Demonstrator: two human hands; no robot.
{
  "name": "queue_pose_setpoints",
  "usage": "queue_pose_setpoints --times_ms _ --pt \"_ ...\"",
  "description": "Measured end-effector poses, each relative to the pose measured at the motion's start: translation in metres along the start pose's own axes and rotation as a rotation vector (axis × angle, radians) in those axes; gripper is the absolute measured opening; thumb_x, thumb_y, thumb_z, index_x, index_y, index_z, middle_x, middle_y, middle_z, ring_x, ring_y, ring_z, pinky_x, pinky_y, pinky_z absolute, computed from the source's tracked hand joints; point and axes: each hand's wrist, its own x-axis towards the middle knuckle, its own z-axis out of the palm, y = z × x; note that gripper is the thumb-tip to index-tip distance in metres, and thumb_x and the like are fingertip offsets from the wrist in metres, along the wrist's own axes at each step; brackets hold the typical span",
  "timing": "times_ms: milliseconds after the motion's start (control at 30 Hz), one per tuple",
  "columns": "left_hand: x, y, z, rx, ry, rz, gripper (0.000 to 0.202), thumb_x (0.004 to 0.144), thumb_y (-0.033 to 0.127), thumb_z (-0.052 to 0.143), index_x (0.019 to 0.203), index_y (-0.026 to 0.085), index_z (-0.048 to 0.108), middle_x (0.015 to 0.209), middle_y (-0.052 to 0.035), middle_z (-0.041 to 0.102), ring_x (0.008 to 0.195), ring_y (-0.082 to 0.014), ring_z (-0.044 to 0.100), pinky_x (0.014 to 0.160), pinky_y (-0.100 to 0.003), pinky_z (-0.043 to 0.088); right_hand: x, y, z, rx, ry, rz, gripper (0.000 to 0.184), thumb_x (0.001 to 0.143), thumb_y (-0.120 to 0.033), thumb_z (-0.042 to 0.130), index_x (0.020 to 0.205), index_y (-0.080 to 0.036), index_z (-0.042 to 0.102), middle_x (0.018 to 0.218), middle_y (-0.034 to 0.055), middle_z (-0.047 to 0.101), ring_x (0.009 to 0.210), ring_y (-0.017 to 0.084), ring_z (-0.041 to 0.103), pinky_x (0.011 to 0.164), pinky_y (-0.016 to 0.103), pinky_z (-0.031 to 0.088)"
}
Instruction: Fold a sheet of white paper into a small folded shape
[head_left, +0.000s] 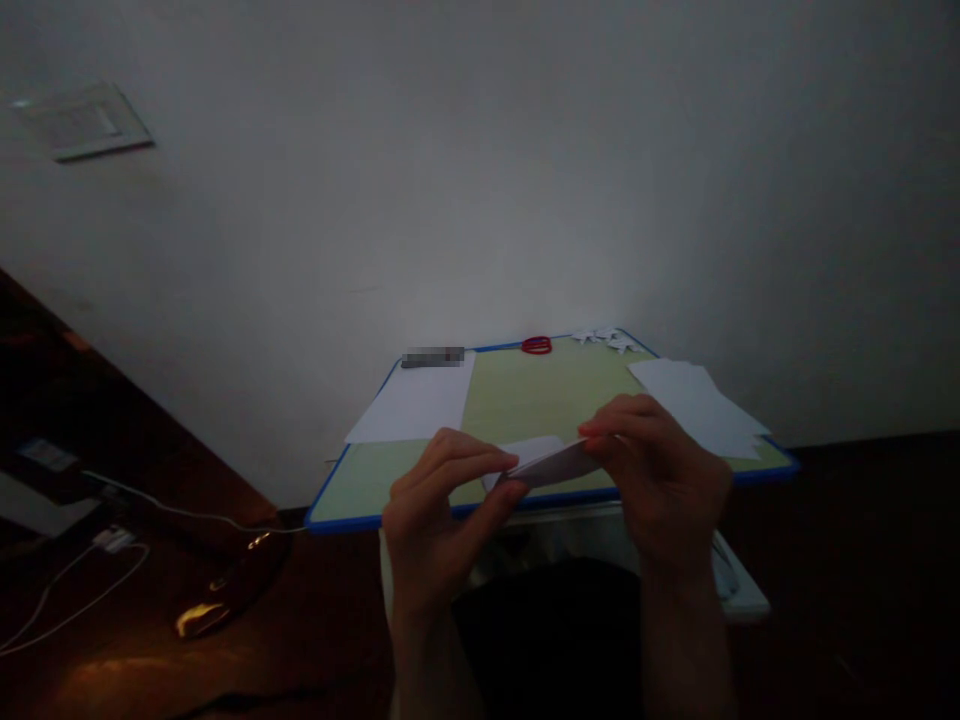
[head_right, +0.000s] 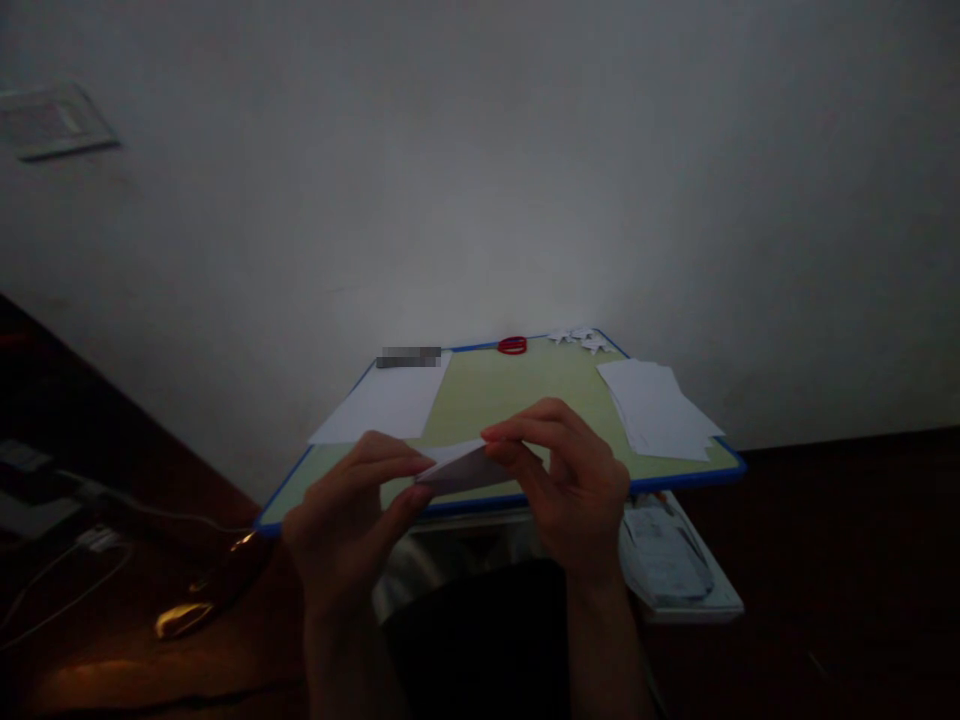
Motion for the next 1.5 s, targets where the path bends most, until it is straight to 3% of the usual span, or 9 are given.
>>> queue_pose_setpoints --times_ms 167,367,467,567,1000,1500 --pt "0.000 -0.001 0.003 0.013 0.010 -0.021 0.025 0.091 0.002 0.079 0.103 0.024 0.080 0.091 0.0001 0.077 0.083 -0.0152 0.070 0.073 -0.032 0.055 -0.003 0.001 -0.002 0.053 -0.044 0.048 0.025 0.095 -0.008 0.077 0.103 -0.031 0.082 0.090 -0.0036 0.075 0.085 0.015 0.067 0.070 0.030 0.052" --pt "0.001 0.003 0.001 0.156 -0.050 -0.073 0.018 0.093 0.005 0.079 0.100 0.022 0.079 0.089 0.0006 0.077 0.080 -0.0125 0.073 0.071 -0.025 0.057 -0.004 0.004 -0.012 0.006 -0.272 0.119 0.048 0.093 -0.017 0.082 0.137 -0.032 0.070 0.106 -0.0008 0.075 0.097 0.018 0.069 0.088 0.037 0.054" --pt "0.004 0.005 0.001 0.191 -0.102 -0.061 0.016 0.093 0.007 0.080 0.099 0.021 0.077 0.090 0.0007 0.077 0.081 -0.0122 0.074 0.072 -0.024 0.057 0.000 0.006 -0.013 -0.075 -0.394 0.033 0.026 0.095 -0.017 0.081 0.119 -0.027 0.077 0.099 0.0002 0.073 0.091 0.018 0.068 0.081 0.036 0.053" --pt "0.006 0.007 0.001 0.191 -0.135 -0.053 0.015 0.093 0.007 0.079 0.099 0.021 0.076 0.090 0.0009 0.077 0.082 -0.0119 0.073 0.072 -0.023 0.058 0.003 0.006 -0.010 -0.108 -0.432 -0.030 0.008 0.097 -0.016 0.079 0.101 -0.023 0.076 0.091 0.0001 0.071 0.085 0.017 0.066 0.076 0.035 0.052" --pt "0.005 0.007 0.003 0.130 -0.124 -0.078 0.019 0.093 0.008 0.080 0.104 0.023 0.079 0.092 0.0010 0.078 0.083 -0.0118 0.074 0.074 -0.024 0.058 0.006 0.004 -0.008 -0.080 -0.413 -0.060 0.009 0.097 -0.013 0.078 0.096 -0.021 0.073 0.087 -0.0004 0.070 0.083 0.016 0.066 0.075 0.034 0.052" --pt "0.007 0.012 0.001 0.178 -0.158 -0.074 0.013 0.094 0.008 0.077 0.094 0.021 0.074 0.083 0.0017 0.075 0.074 -0.0112 0.071 0.068 -0.022 0.055 0.009 0.002 -0.010 -0.149 -0.434 -0.146 0.011 0.093 -0.010 0.076 0.094 -0.021 0.073 0.084 0.0011 0.073 0.080 0.018 0.064 0.072 0.036 0.052"
